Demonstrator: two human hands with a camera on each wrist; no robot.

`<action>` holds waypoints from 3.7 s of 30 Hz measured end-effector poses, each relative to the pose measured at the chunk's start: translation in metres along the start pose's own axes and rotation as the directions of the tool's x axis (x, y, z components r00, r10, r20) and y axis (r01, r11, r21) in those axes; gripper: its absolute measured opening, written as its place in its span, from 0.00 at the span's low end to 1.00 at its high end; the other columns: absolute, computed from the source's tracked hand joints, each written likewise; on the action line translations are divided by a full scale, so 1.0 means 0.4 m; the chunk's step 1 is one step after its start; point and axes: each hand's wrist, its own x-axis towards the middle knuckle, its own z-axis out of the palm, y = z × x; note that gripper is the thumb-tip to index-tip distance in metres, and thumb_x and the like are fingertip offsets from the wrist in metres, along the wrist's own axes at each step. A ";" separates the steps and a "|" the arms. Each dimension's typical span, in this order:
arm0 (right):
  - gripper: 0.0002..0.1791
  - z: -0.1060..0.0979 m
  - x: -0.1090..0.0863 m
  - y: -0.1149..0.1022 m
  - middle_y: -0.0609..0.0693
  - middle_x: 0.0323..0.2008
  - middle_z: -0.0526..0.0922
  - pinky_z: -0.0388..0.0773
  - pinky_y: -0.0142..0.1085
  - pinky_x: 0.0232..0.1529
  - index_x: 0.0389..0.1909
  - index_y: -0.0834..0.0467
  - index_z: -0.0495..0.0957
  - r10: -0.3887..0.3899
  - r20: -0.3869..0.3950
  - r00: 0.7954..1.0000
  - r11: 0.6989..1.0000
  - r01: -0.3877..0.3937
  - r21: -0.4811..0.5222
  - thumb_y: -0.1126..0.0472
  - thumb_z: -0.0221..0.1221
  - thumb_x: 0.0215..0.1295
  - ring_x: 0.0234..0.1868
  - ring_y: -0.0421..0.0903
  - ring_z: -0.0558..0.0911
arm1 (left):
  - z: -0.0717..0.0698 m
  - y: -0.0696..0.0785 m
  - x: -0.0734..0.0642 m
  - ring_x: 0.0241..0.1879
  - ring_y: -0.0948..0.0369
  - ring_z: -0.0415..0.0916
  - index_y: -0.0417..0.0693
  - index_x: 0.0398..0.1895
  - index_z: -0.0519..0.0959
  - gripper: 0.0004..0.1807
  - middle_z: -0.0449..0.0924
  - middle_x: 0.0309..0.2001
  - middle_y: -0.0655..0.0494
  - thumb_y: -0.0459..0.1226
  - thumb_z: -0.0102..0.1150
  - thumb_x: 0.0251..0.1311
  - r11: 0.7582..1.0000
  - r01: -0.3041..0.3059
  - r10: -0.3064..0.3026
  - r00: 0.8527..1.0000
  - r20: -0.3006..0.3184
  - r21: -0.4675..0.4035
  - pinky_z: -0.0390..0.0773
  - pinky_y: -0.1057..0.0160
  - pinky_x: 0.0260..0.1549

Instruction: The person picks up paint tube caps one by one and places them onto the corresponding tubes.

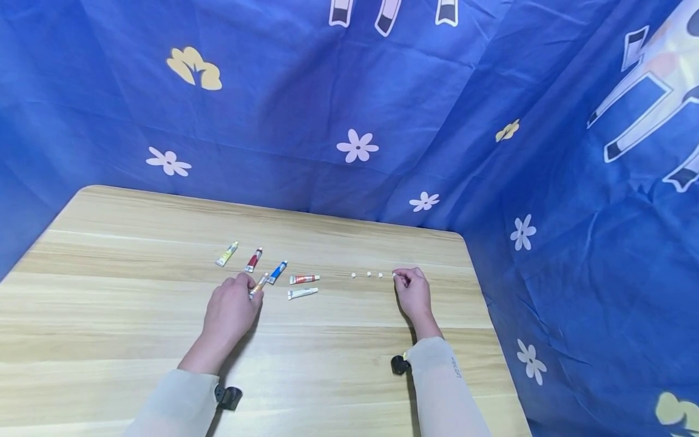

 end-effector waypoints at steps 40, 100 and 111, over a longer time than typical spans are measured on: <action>0.11 -0.034 -0.010 0.007 0.67 0.46 0.90 0.87 0.26 0.46 0.53 0.72 0.82 0.222 -0.032 0.974 0.776 -0.157 0.611 0.69 0.58 0.80 0.38 0.38 0.89 | -0.029 -0.001 -0.058 0.38 0.48 0.79 0.35 0.53 0.74 0.16 0.82 0.39 0.42 0.41 0.45 0.82 0.988 0.008 -0.003 1.000 0.031 -0.155 0.80 0.41 0.44; 0.14 -0.035 -0.156 -0.252 0.54 0.40 0.92 0.88 0.28 0.45 0.56 0.75 0.84 -0.015 0.112 0.994 0.646 -0.076 0.760 0.72 0.64 0.74 0.36 0.37 0.89 | -0.032 0.108 -0.128 0.28 0.62 0.67 0.44 0.58 0.75 0.10 0.72 0.32 0.54 0.37 0.54 0.82 0.915 -0.035 0.088 0.990 0.114 -0.402 0.71 0.66 0.26; 0.11 0.004 -0.200 -0.315 0.81 0.52 0.84 0.88 0.27 0.44 0.49 0.78 0.84 -0.146 0.182 0.972 0.705 -0.027 0.709 0.76 0.64 0.70 0.38 0.36 0.89 | -0.027 0.122 -0.126 0.29 0.61 0.67 0.44 0.59 0.76 0.10 0.72 0.31 0.55 0.36 0.54 0.81 0.920 -0.055 0.107 0.988 0.112 -0.388 0.71 0.66 0.26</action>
